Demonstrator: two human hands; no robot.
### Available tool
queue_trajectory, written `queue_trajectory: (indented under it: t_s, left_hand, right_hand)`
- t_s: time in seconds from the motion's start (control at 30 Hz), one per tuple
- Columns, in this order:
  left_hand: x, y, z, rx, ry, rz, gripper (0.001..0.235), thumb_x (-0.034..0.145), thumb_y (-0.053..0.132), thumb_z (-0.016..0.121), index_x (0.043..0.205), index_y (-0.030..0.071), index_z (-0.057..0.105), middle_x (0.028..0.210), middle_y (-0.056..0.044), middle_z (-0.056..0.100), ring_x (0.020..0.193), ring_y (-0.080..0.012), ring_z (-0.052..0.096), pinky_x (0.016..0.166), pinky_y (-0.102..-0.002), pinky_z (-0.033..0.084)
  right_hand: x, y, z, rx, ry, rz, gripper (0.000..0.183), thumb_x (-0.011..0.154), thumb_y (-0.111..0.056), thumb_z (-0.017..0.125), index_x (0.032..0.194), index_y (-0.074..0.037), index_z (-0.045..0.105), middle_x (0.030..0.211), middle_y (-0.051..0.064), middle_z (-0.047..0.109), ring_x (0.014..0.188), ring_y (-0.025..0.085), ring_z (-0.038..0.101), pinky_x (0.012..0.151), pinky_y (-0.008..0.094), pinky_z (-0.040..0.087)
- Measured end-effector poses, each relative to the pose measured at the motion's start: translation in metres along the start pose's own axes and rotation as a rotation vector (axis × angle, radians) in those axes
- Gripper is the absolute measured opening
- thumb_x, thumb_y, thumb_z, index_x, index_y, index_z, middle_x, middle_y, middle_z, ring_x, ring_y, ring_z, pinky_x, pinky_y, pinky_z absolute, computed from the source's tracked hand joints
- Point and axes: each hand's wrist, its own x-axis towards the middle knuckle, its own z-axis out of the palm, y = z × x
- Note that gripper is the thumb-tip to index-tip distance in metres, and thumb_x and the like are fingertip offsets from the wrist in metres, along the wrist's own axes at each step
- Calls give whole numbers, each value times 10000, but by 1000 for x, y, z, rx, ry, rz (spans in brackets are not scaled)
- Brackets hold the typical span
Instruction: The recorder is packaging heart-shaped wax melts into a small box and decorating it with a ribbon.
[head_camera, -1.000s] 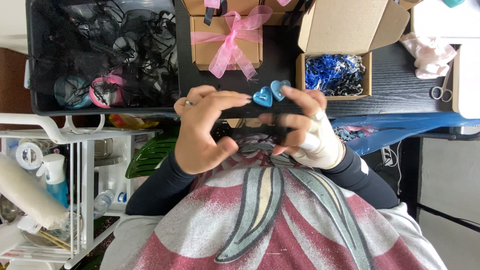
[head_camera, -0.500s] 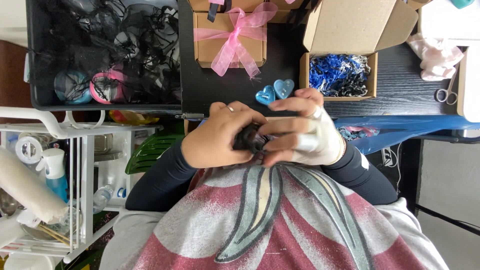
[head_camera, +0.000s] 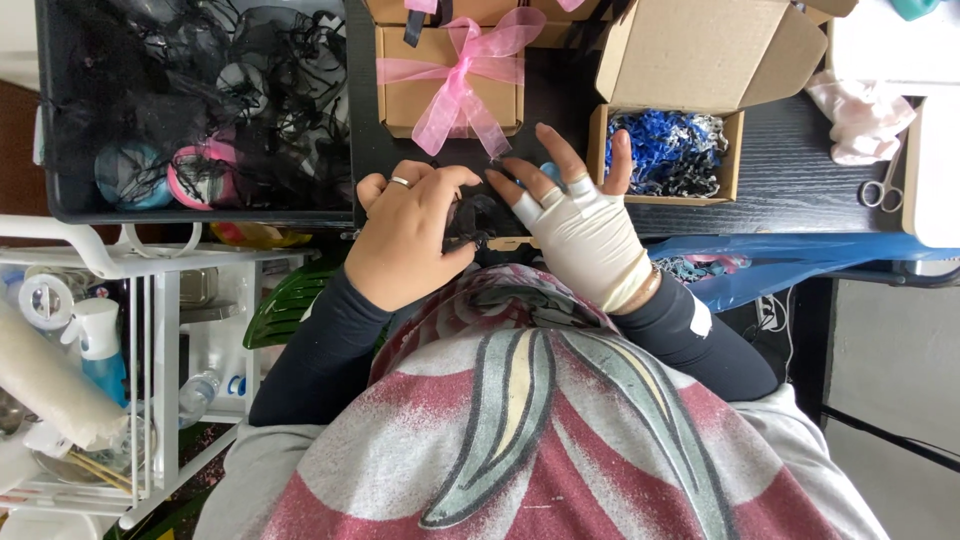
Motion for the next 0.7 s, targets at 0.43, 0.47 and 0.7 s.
queue_trajectory:
  t_s: [0.43, 0.47, 0.7]
  left_hand:
    - [-5, -2, 27, -71, 146, -1, 669, 768, 223, 893, 1348, 183, 563, 1039, 21, 672, 1060, -186, 630, 907, -404, 300]
    - [-4, -1, 27, -107, 139, 19, 746, 751, 224, 895, 1400, 166, 532, 1055, 15, 679, 1058, -190, 632, 907, -405, 297]
    - [8, 1, 39, -185, 60, 120, 913, 736, 244, 910, 1512, 178, 434, 1067, 37, 697, 1035, -156, 643, 886, -404, 302]
  right_hand:
    - [-21, 19, -4, 667, 313, 77, 632, 783, -274, 867, 1327, -97, 599, 1254, 107, 547, 1386, 354, 512, 1198, 595, 375]
    - [-26, 16, -5, 818, 402, 95, 661, 791, -295, 889, 1324, -94, 555, 1284, 105, 561, 1295, 297, 575, 1079, 471, 460]
    - [-38, 4, -17, 1010, 303, 417, 687, 613, -293, 975, 1191, -65, 682, 1074, 64, 681, 784, 147, 630, 689, 257, 530]
